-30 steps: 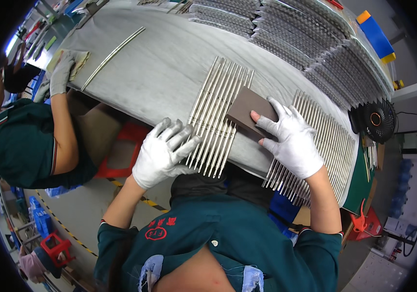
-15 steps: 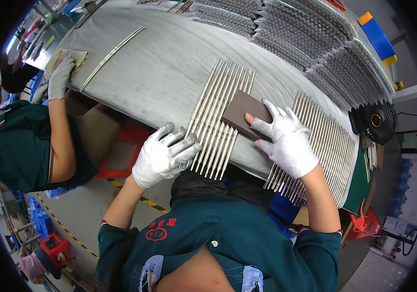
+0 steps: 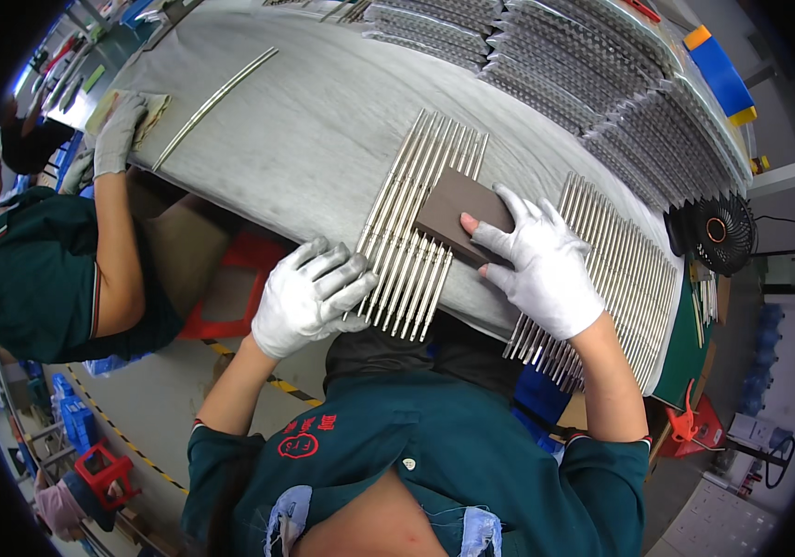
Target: The person arranges multiple long, thin metal rods on a padded work surface. They use a rectangular sanding block to rub the rods, moving the block back and forth along their length. The person repeatedly repositions the rods and the sanding block to treat different sections of the metal pieces.
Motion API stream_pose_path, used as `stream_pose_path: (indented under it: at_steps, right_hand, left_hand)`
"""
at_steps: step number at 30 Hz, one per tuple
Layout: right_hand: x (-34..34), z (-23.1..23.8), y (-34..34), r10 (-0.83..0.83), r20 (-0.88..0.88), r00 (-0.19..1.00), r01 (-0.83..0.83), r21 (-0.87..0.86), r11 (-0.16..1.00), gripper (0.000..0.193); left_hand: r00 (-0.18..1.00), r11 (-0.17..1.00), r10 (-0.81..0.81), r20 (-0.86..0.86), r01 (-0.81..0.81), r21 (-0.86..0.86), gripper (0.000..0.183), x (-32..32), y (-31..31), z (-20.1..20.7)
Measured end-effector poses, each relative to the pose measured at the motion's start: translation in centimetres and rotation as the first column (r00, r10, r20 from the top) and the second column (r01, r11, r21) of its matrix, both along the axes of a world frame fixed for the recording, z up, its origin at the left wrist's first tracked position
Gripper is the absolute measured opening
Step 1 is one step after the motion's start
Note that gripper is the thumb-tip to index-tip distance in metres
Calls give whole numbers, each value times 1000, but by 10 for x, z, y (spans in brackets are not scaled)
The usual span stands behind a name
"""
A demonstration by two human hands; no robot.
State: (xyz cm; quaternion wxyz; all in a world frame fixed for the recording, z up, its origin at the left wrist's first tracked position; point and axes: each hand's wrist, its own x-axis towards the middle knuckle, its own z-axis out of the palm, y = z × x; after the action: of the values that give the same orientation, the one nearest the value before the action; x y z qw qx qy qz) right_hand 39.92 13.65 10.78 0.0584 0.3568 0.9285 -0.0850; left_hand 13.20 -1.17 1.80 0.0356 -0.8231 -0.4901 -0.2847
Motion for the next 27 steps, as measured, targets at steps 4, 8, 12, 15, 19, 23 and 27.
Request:
stream_pose_path:
  at_steps: [4, 8, 12, 15, 19, 23, 27]
  right_hand:
    - [-7, 2, 5, 66, -114, 991, -72, -48, 996, 57]
    - [-52, 3, 3, 226, -102, 969, -231, -45, 972, 54]
    - [-65, -10, 5, 351, -168, 921, -350, 37, 936, 50]
    - [-32, 0, 21, 407, -76, 910, -406, 26, 914, 50]
    - [-62, 0, 11, 360, -124, 925, -360, 27, 933, 53]
    - [-62, -5, 17, 359, -147, 922, -359, 22, 933, 54]
    - [-39, -4, 27, 291, -75, 954, -293, -24, 956, 52]
  left_hand:
    - [1000, 1000, 7, -2, -7, 12, 63, 1, -7, -2]
    - [1000, 999, 9, 26, -10, 33, 62, 2, -8, -2]
    - [1000, 1000, 1, 26, -1, 0, 63, 3, -6, -8]
    - [996, 998, 24, 84, -28, 56, 64, 2, -10, -20]
    - [995, 996, 29, 92, -36, 82, 65, 5, -8, -21]
    - [996, 995, 48, 78, -54, 88, 66, 6, -9, -18]
    - [991, 993, 62, 121, -74, 94, 66, 7, -11, -23]
